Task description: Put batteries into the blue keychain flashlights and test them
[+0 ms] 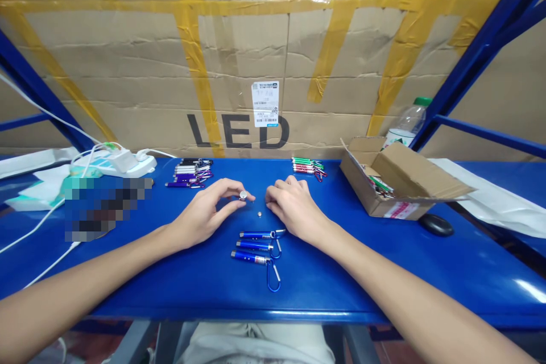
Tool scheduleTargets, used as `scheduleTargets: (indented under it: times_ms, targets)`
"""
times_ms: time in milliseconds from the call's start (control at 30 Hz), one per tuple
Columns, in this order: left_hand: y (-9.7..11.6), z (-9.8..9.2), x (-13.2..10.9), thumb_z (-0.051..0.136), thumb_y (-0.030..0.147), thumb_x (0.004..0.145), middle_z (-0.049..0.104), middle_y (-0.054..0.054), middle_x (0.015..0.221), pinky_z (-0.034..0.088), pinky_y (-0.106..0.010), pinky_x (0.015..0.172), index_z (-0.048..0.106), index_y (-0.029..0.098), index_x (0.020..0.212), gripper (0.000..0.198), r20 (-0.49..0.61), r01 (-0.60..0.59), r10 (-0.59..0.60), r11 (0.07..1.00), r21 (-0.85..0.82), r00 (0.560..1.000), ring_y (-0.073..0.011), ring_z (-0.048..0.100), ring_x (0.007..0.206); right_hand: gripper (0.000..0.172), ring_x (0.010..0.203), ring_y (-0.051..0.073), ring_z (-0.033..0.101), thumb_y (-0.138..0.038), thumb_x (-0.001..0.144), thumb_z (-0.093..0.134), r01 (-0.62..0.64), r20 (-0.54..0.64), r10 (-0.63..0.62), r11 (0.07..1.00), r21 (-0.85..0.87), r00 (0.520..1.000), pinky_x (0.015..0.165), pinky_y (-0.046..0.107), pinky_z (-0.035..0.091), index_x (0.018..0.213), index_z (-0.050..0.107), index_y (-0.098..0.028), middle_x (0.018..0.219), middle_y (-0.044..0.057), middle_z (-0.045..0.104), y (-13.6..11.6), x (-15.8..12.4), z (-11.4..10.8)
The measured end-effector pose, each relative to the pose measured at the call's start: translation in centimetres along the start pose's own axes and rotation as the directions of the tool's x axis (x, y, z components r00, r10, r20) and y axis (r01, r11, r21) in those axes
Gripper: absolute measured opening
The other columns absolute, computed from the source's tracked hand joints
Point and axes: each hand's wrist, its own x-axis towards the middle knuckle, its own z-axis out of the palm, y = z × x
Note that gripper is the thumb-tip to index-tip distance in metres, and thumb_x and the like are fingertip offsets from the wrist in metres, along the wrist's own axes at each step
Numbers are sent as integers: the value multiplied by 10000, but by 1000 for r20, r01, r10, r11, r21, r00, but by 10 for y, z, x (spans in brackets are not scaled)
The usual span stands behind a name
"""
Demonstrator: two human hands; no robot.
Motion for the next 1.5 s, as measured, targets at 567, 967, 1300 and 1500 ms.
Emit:
scheduleTargets:
  times_ms: [567, 967, 1300, 1500]
  targets:
    - [1, 0, 2, 574, 260, 1090, 770, -67, 1212, 553, -388, 1044, 571, 242, 1216, 127, 49, 60, -58, 997, -38, 997, -228, 745, 1182, 206, 999, 292, 541, -248, 1140, 455, 64, 52, -54, 979, -191, 997, 836, 424, 282, 1025, 617, -194, 1105, 119, 697, -17, 0, -6]
    - [3, -1, 2, 580, 250, 1090, 764, -71, 1213, 550, -371, 1042, 571, 237, 1218, 129, 45, 68, -67, 997, -25, 997, -217, 746, 1178, 155, 978, 256, 564, -217, 1123, 524, 67, 101, -66, 998, -4, 993, 885, 404, 270, 1004, 620, -194, 1026, 68, 712, -10, -3, -10]
    - [5, -2, 4, 583, 284, 1089, 804, -49, 1207, 533, -377, 1038, 573, 243, 1196, 115, 56, 103, -102, 995, -17, 993, -231, 753, 1176, 229, 956, 251, 561, -256, 1151, 455, 83, 101, -82, 997, -5, 992, 894, 413, 261, 1015, 627, -193, 1026, 73, 718, -12, -2, -15]
    - [-2, 2, 6, 630, 326, 1050, 827, -50, 1129, 567, -348, 939, 584, 227, 1167, 160, 91, 227, -214, 958, -177, 973, -230, 783, 1085, 99, 998, 250, 589, -304, 1067, 646, 139, 156, -157, 983, 123, 975, 938, 423, 265, 1019, 661, -219, 994, 33, 723, -3, -4, -23]
